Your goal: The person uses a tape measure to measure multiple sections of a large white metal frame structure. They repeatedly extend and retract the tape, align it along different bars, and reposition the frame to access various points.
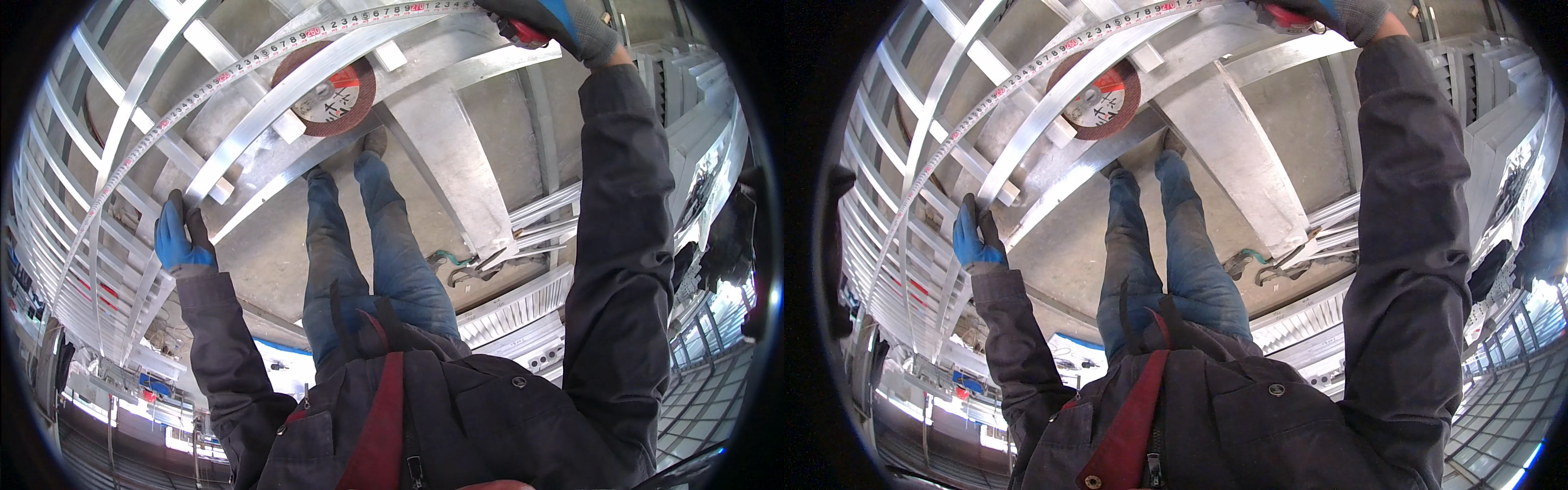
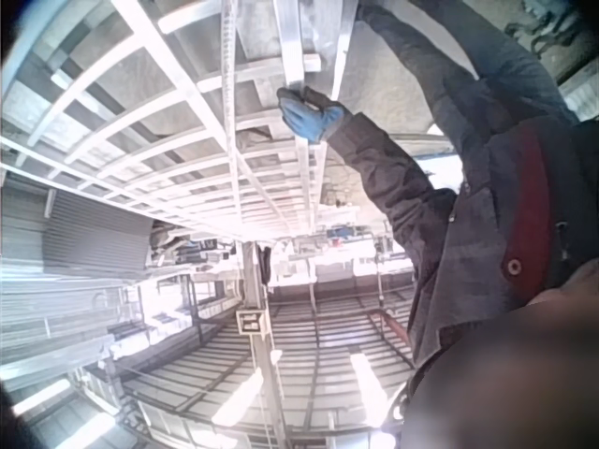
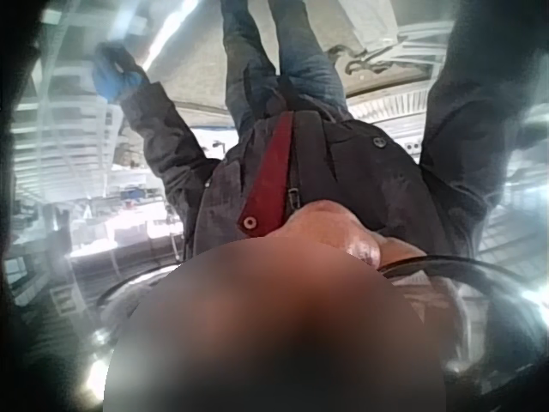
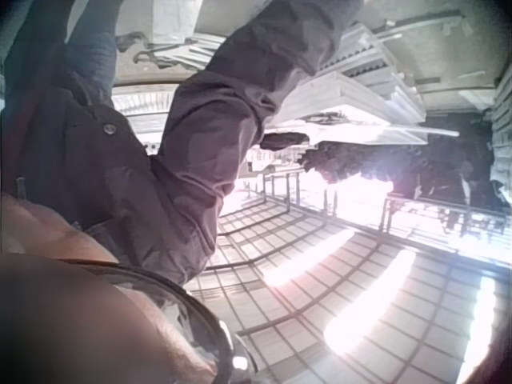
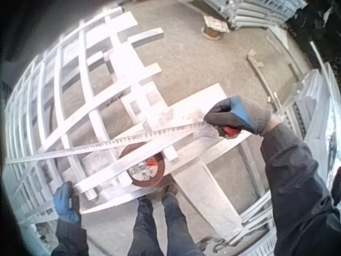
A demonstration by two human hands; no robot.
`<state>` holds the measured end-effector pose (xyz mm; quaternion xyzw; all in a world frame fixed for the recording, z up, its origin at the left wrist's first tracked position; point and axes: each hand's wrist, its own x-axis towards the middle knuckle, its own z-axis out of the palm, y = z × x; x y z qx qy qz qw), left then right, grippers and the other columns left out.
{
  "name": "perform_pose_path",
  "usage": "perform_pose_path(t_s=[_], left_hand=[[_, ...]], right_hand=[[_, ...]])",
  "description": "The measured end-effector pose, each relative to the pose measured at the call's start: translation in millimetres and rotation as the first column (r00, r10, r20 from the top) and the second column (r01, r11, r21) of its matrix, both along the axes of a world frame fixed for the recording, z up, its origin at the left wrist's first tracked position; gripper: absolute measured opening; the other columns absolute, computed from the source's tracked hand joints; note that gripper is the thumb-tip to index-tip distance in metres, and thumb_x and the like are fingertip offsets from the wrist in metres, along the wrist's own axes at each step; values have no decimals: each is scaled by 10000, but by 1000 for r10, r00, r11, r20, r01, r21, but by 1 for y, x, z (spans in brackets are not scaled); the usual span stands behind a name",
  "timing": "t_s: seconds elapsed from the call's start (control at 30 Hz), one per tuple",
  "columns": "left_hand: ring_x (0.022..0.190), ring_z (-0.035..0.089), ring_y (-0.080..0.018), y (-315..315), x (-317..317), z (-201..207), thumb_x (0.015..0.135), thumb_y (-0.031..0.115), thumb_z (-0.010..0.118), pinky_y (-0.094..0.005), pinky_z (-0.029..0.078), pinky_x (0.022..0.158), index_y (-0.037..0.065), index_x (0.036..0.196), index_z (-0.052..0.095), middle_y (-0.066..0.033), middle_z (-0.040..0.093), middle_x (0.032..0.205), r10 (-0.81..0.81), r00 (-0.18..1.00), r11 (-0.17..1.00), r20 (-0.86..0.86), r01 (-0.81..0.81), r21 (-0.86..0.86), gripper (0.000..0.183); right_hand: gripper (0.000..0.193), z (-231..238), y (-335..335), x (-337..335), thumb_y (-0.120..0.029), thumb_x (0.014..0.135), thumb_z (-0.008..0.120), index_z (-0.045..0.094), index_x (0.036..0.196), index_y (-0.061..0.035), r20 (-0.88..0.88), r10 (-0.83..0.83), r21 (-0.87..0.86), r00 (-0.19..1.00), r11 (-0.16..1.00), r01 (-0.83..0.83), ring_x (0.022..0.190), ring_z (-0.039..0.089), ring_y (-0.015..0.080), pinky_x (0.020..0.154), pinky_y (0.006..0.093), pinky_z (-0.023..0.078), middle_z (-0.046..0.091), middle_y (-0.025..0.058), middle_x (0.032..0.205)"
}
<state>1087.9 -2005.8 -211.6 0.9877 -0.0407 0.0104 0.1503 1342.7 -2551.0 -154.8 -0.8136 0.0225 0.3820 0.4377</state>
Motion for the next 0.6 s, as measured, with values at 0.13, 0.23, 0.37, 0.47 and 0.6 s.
perform_pose_path(t_s=[0.13, 0.23, 0.37, 0.47, 0.6], left_hand=[[1113, 730, -292, 6, -1, -1, 990, 48, 706, -383, 578, 962, 28, 1410, 651, -170, 735, 1267, -28, 999, 1000, -21, 28, 13, 424], [1114, 732, -289, 8, -1, -2, 984, 31, 712, -378, 581, 968, 20, 1400, 655, -169, 731, 1280, -14, 999, 999, -29, 13, -35, 420], [1118, 732, -280, 12, -3, -5, 977, 8, 713, -369, 580, 972, 19, 1398, 656, -170, 729, 1282, -21, 999, 999, -26, 20, -48, 425], [1120, 731, -274, 14, -4, -7, 975, 0, 712, -369, 580, 976, 26, 1402, 656, -167, 728, 1281, -25, 1000, 998, -18, 24, -56, 432], [1120, 730, -268, 15, -3, -8, 971, -8, 712, -369, 580, 977, 34, 1409, 655, -163, 727, 1281, -18, 1000, 998, -19, 17, -64, 443]], right_hand=[[308, 1, -1, 1, -278, 986, 763, 782, 1079, 15, 26, 29, -7, 999, 1000, -29, 744, 689, 122, 685, 288, 558, 747, 44, 853], [307, 0, -1, 1, -279, 984, 763, 784, 1071, 14, 28, 36, -9, 999, 999, -36, 744, 689, 122, 688, 291, 559, 748, 43, 850], [306, -1, -2, 1, -278, 983, 764, 785, 1071, 13, 41, 39, -17, 998, 999, -39, 738, 688, 121, 685, 289, 558, 748, 43, 847], [301, -2, -2, 1, -275, 982, 766, 786, 1072, 12, 23, 17, -22, 1000, 1000, -16, 732, 685, 118, 679, 284, 555, 746, 42, 842], [299, -2, -1, 0, -273, 981, 768, 786, 1073, 11, 2, 0, -1, 1000, 1000, 0, 725, 683, 115, 670, 281, 553, 743, 41, 832]])
